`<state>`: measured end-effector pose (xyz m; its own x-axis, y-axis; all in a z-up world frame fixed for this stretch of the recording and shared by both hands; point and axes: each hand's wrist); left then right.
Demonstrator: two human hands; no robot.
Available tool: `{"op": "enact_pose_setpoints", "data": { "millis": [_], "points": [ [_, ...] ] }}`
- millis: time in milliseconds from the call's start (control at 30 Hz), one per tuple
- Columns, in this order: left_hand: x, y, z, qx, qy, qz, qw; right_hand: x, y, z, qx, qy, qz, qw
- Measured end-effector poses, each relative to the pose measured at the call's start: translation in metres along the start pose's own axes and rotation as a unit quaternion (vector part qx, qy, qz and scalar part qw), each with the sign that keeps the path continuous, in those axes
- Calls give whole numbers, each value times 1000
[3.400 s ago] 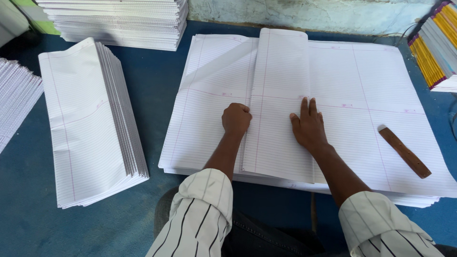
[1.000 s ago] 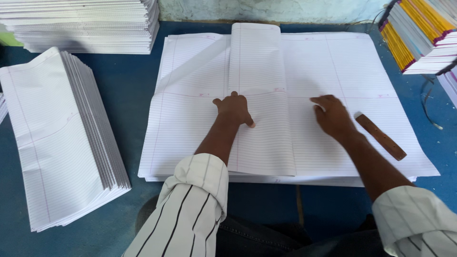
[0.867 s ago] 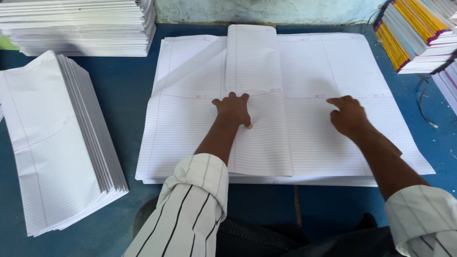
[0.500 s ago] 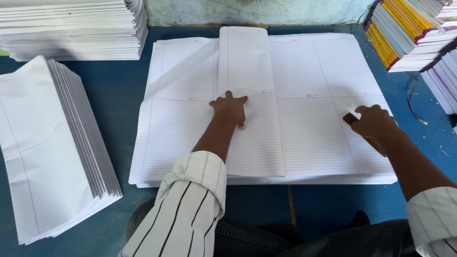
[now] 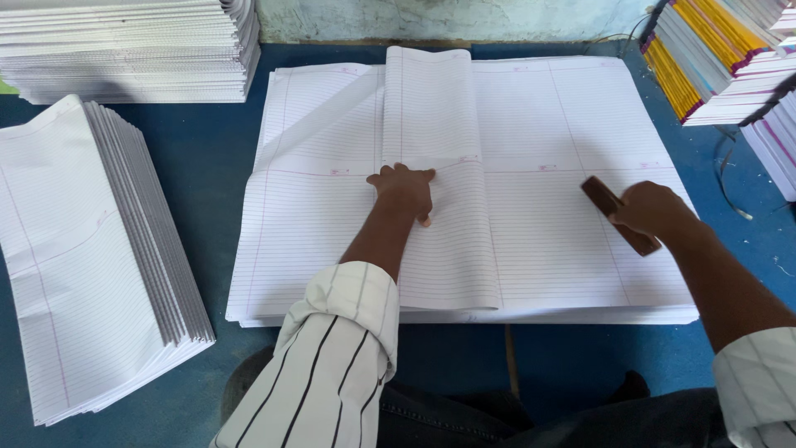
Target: The person folds large lined sheets of paper in half and presses the crease with a wooden block. They repeat this process for multiple sheets, stacking the folded papers to the side.
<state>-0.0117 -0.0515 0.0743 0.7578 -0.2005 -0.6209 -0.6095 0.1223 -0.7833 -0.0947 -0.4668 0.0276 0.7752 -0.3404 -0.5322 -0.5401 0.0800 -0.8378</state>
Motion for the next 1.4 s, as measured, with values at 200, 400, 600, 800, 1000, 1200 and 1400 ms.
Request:
{"op": "enact_pose_setpoints", "data": {
  "millis": [200, 400, 600, 800, 1000, 1200, 1400],
  "points": [
    [-3, 0, -1, 13, -3, -13, 1000, -34, -24, 78, 132, -91, -74, 984],
    [-3, -2, -2, 9, -6, -11, 1000, -71, -48, 154, 201, -200, -119, 952],
    [-5, -1, -1, -5, 2, -11, 1000, -80, -51, 193, 196, -272, -103, 937],
    [-4, -1, 1, -23, 1, -5, 1000, -88, -38, 196, 161, -259, -66, 950],
    [-1, 4, 3, -60, 6, -14, 998, -92, -12, 189, 194, -229, -101, 949],
    [3, 5, 1, -84, -11, -3, 996, -78, 0, 191, 213, -222, -150, 940],
    [0, 1, 0, -58, -10, 2, 998, -56, -10, 197, 226, -207, -166, 937]
  ]
}}
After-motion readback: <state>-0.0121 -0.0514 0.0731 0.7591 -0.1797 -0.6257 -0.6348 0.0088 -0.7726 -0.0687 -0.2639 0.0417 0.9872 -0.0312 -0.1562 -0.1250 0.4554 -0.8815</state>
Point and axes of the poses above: each hand's wrist, its own x-axis towards the middle knuckle, its own y-axis out of the palm, z = x × y, and after that the axes turned 10 degrees about z, right-handed
